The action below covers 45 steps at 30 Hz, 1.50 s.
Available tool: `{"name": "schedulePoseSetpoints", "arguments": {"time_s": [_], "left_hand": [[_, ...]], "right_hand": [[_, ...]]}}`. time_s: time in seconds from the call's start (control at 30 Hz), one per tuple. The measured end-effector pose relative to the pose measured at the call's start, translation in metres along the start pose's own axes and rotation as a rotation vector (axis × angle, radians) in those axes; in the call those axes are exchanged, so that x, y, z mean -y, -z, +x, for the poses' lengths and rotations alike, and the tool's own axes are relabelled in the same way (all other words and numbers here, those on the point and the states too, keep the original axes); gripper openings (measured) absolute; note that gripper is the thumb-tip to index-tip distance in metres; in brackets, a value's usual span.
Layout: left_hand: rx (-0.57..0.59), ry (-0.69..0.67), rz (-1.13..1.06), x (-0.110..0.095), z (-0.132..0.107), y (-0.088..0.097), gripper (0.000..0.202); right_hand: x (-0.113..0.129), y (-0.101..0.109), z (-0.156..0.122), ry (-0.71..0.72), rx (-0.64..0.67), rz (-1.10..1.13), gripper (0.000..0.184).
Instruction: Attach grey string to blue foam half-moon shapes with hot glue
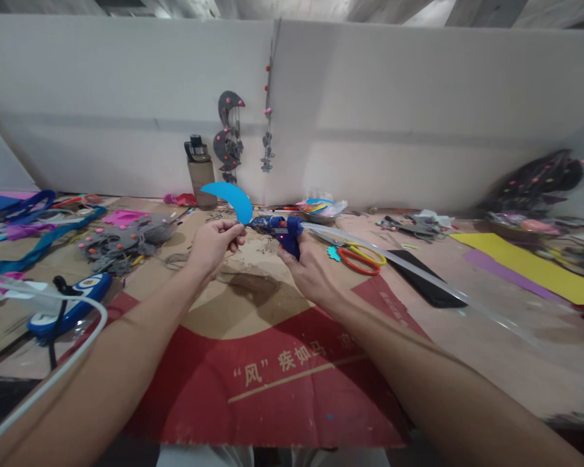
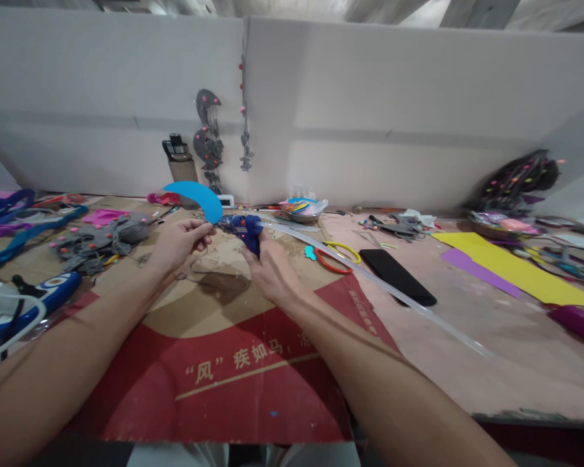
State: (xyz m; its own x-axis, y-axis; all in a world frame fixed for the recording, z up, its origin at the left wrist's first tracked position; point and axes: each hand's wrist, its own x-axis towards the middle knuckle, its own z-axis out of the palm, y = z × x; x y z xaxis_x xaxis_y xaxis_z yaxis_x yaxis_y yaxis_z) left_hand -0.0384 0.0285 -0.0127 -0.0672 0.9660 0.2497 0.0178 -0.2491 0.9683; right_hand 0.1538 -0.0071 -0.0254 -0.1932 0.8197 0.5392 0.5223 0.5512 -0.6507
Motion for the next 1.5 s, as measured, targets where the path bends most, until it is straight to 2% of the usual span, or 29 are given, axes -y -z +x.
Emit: {"name": "schedulePoseSetpoints", "arguments": {"time_s": [0.3, 0.53, 0.63, 0.73, 0.83, 0.93, 1.03, 1.1, 1.2, 1.23, 1.27, 1.33, 1.4, 1.5], "left_hand": [[0.003, 0.01, -0.017, -0.001, 0.0, -0.002, 0.014], [-0.009, -0.017, -0.08, 0.002, 0.003, 0.002, 0.018], [-0.044, -0.002, -0.117, 0.0, 0.003, 0.001, 0.017], [-0.036, -0.01, -0.112, -0.001, 0.002, 0.0, 0.019], [-0.028, -0.057, -0.026, -0.002, 0.0, 0.0, 0.023], [-0.054, -0.146, 0.149, -0.005, -0.005, 0.0, 0.025], [-0.117, -0.259, 0.33, -0.011, -0.009, 0.0, 0.024], [-0.177, -0.314, 0.411, -0.014, -0.011, 0.0, 0.023], [-0.237, -0.392, 0.471, -0.017, -0.013, 0.0, 0.02], [-0.244, -0.425, 0.484, -0.018, -0.014, 0.0, 0.018], [-0.245, -0.458, 0.495, -0.019, -0.015, -0.001, 0.016], [-0.233, -0.497, 0.518, -0.02, -0.016, -0.002, 0.014], [-0.222, -0.493, 0.532, -0.022, -0.018, -0.003, 0.014], [-0.199, -0.417, 0.476, -0.023, -0.021, -0.005, 0.017]], "right_hand": [[0.0, -0.001, 0.0, 0.009, 0.0, 0.035, 0.044], [-0.006, -0.004, 0.001, -0.004, -0.031, 0.063, 0.033], [-0.01, -0.007, 0.002, -0.159, -0.03, 0.196, 0.029], [-0.011, -0.009, 0.008, -0.378, 0.051, 0.393, 0.02], [-0.018, -0.014, 0.018, -0.5, 0.125, 0.505, 0.015], [-0.036, -0.024, 0.03, -0.557, 0.154, 0.459, 0.014], [-0.055, -0.031, 0.036, -0.503, 0.115, 0.296, 0.02], [-0.058, -0.029, 0.036, -0.437, 0.022, 0.213, 0.022], [-0.04, -0.024, 0.034, -0.303, -0.162, 0.13, 0.021], [-0.029, -0.024, 0.034, -0.239, -0.18, 0.126, 0.021], [-0.016, -0.025, 0.034, -0.193, -0.168, 0.181, 0.021], [0.009, -0.032, 0.035, -0.125, -0.071, 0.464, 0.026], [0.029, -0.042, 0.036, -0.164, 0.044, 0.766, 0.029], [0.041, -0.051, 0.035, -0.347, 0.046, 0.95, 0.029]]}}
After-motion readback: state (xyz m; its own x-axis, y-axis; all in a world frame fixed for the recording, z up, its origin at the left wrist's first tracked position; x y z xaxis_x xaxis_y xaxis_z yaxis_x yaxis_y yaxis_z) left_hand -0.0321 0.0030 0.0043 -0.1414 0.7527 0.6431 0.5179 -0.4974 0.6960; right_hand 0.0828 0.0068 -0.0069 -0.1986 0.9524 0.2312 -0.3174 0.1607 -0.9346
